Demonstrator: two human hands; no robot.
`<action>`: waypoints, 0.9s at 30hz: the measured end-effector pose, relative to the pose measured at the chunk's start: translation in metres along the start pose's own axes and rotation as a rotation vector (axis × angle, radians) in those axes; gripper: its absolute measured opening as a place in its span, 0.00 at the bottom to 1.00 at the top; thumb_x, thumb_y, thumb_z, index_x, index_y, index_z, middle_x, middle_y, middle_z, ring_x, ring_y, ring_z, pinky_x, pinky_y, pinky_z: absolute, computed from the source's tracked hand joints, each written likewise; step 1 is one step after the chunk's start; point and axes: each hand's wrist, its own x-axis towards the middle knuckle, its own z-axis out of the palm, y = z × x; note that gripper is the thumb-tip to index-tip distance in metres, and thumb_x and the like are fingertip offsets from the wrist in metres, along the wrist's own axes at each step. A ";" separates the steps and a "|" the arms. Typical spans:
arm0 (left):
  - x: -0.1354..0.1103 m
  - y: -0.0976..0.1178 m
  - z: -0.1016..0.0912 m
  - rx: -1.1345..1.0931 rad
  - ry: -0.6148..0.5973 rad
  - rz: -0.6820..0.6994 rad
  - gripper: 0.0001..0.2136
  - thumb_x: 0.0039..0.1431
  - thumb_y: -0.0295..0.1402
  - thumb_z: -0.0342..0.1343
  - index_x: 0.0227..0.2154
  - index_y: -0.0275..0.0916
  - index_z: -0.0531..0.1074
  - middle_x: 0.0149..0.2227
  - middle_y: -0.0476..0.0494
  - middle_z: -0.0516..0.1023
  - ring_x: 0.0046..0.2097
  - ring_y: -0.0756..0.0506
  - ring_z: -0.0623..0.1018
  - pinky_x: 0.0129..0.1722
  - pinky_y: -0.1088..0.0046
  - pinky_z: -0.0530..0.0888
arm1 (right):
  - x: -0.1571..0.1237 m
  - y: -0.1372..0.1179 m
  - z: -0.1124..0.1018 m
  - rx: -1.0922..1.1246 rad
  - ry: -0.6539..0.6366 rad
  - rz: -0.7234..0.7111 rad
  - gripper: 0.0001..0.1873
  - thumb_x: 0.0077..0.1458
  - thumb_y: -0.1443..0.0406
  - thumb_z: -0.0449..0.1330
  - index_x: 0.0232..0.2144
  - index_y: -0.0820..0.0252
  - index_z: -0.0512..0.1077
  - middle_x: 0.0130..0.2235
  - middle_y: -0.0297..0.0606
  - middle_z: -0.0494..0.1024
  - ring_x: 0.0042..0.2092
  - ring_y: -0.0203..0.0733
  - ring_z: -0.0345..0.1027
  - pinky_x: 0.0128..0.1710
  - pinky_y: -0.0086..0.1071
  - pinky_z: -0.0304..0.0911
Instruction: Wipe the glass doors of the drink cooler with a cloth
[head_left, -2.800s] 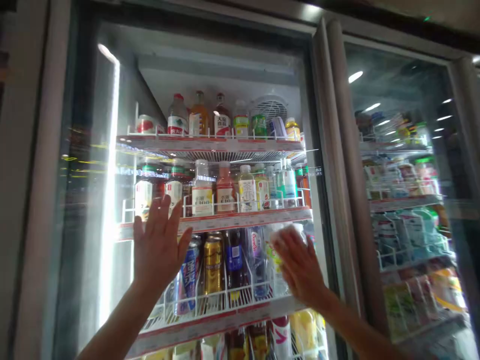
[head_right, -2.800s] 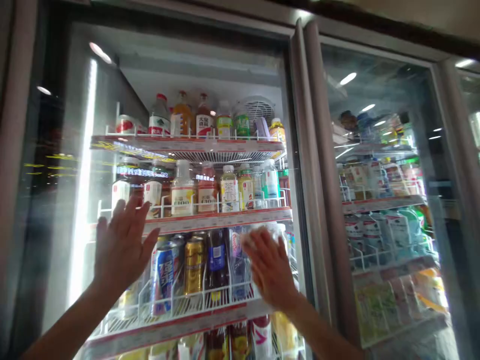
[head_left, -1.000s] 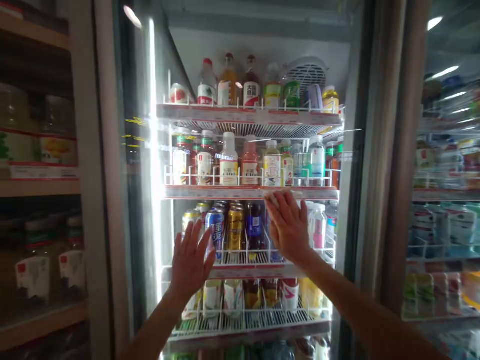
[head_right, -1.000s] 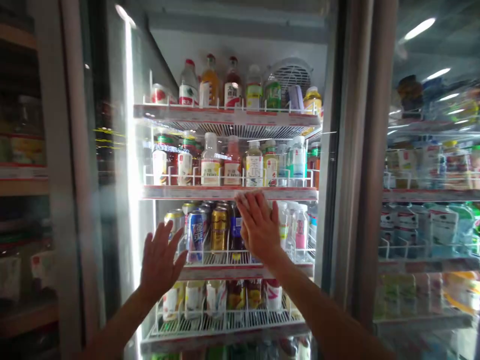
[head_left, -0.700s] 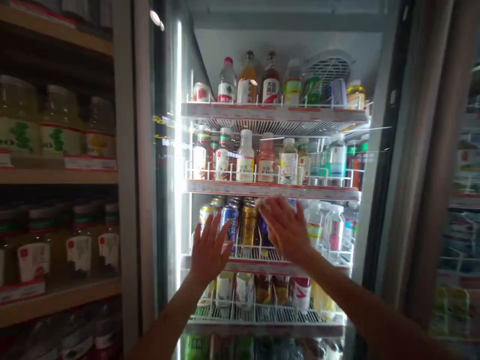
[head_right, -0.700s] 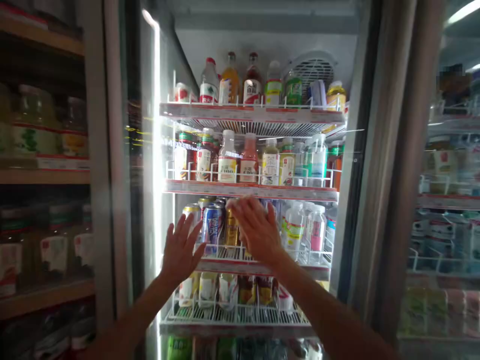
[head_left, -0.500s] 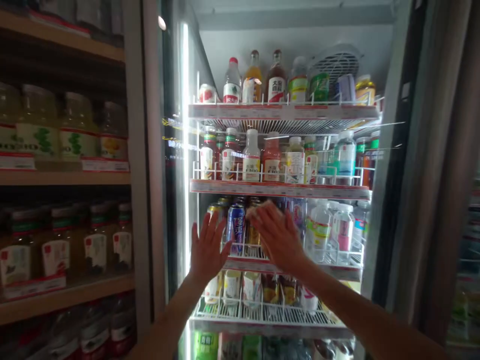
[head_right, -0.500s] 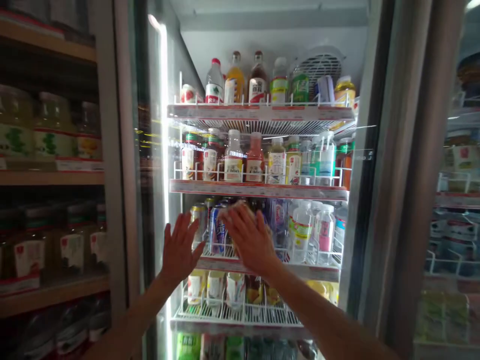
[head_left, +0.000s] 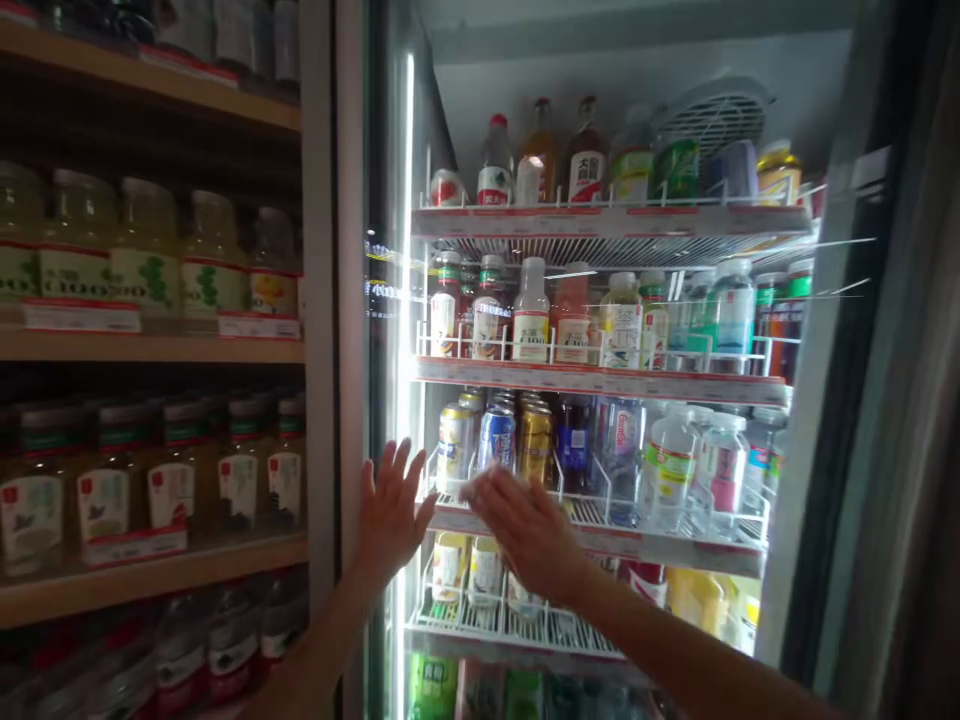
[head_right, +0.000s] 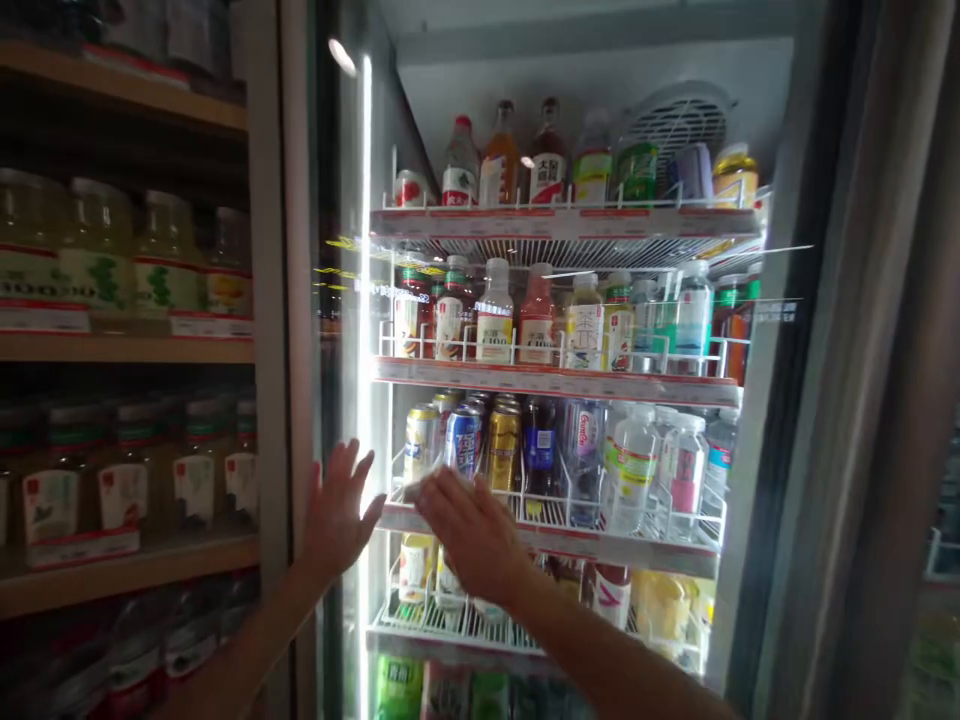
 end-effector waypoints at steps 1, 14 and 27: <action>-0.006 -0.005 -0.001 0.007 -0.008 0.002 0.31 0.61 0.34 0.48 0.65 0.38 0.43 0.65 0.34 0.52 0.67 0.42 0.47 0.65 0.55 0.46 | -0.005 -0.011 0.006 0.031 -0.031 -0.075 0.32 0.56 0.65 0.50 0.63 0.58 0.52 0.65 0.33 0.54 0.68 0.44 0.34 0.66 0.44 0.21; -0.042 -0.050 -0.030 0.080 -0.042 -0.087 0.31 0.61 0.33 0.47 0.65 0.39 0.42 0.65 0.34 0.52 0.66 0.41 0.51 0.65 0.55 0.48 | 0.056 -0.064 0.031 0.219 -0.059 -0.179 0.31 0.55 0.71 0.49 0.62 0.62 0.53 0.62 0.39 0.61 0.66 0.42 0.43 0.65 0.40 0.39; -0.003 -0.064 -0.044 0.027 0.071 -0.095 0.32 0.61 0.29 0.48 0.65 0.39 0.41 0.68 0.37 0.43 0.68 0.44 0.45 0.65 0.58 0.46 | 0.127 -0.038 0.026 0.131 0.073 -0.125 0.31 0.57 0.69 0.48 0.62 0.59 0.53 0.64 0.37 0.57 0.67 0.45 0.40 0.66 0.48 0.34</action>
